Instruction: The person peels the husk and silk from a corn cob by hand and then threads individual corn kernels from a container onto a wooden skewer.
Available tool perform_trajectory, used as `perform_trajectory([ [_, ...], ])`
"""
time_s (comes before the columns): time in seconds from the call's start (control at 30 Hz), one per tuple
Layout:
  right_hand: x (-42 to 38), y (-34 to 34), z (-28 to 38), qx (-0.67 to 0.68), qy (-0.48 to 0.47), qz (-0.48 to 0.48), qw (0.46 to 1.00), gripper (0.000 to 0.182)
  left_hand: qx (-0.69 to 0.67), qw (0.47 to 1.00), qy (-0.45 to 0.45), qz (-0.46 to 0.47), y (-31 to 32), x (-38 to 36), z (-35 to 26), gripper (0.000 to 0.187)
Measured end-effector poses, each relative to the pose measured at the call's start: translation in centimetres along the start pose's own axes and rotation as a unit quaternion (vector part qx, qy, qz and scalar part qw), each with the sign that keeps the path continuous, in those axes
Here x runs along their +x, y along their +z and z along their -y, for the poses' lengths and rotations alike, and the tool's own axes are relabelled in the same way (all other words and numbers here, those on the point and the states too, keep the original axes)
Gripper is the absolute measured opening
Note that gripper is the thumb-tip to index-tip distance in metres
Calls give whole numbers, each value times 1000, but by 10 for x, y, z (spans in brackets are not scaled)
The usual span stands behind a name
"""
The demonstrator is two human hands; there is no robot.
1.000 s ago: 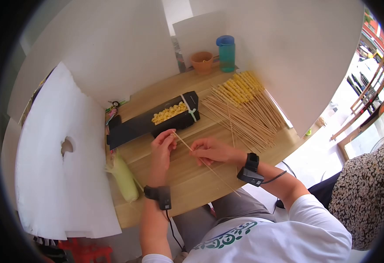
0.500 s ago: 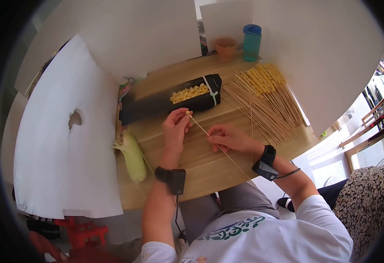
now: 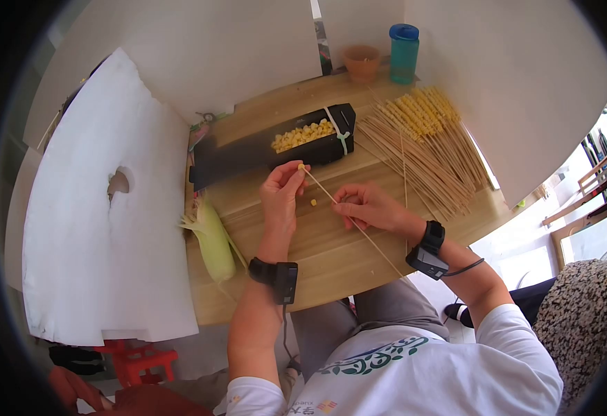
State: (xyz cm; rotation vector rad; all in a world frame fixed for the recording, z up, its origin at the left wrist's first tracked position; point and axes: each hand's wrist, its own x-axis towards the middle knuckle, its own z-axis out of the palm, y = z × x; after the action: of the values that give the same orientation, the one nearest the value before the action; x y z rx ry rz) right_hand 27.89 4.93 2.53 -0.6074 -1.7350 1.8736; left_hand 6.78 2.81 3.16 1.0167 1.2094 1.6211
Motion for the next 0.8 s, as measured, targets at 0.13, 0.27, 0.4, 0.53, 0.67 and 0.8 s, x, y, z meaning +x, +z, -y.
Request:
perform_trajectory([
  [0.13, 1, 0, 0, -4, 0, 3, 1000, 17, -5, 1000, -5, -1, 0, 0, 0, 20],
  [0.27, 0, 0, 0, -5, 8, 4, 1000, 17, 7, 1000, 13, -11, 0, 0, 0, 18],
  [0.4, 0, -1, -1, -12, 1, 4, 1000, 17, 67, 996, 55, -24, 6, -2, -5, 15],
  [0.53, 0, -2, 0, 4, 10, 8, 1000, 17, 128, 986, 107, -15, 6, -3, -5, 15],
  [0.67, -3, -2, 3, 17, 2, 8, 1000, 17, 213, 965, 153, -17, 10, -8, -5, 15],
  [0.8, -3, -3, 4, 34, 6, 0, 999, 16, 255, 952, 170, -8, 11, -10, -7, 16],
])
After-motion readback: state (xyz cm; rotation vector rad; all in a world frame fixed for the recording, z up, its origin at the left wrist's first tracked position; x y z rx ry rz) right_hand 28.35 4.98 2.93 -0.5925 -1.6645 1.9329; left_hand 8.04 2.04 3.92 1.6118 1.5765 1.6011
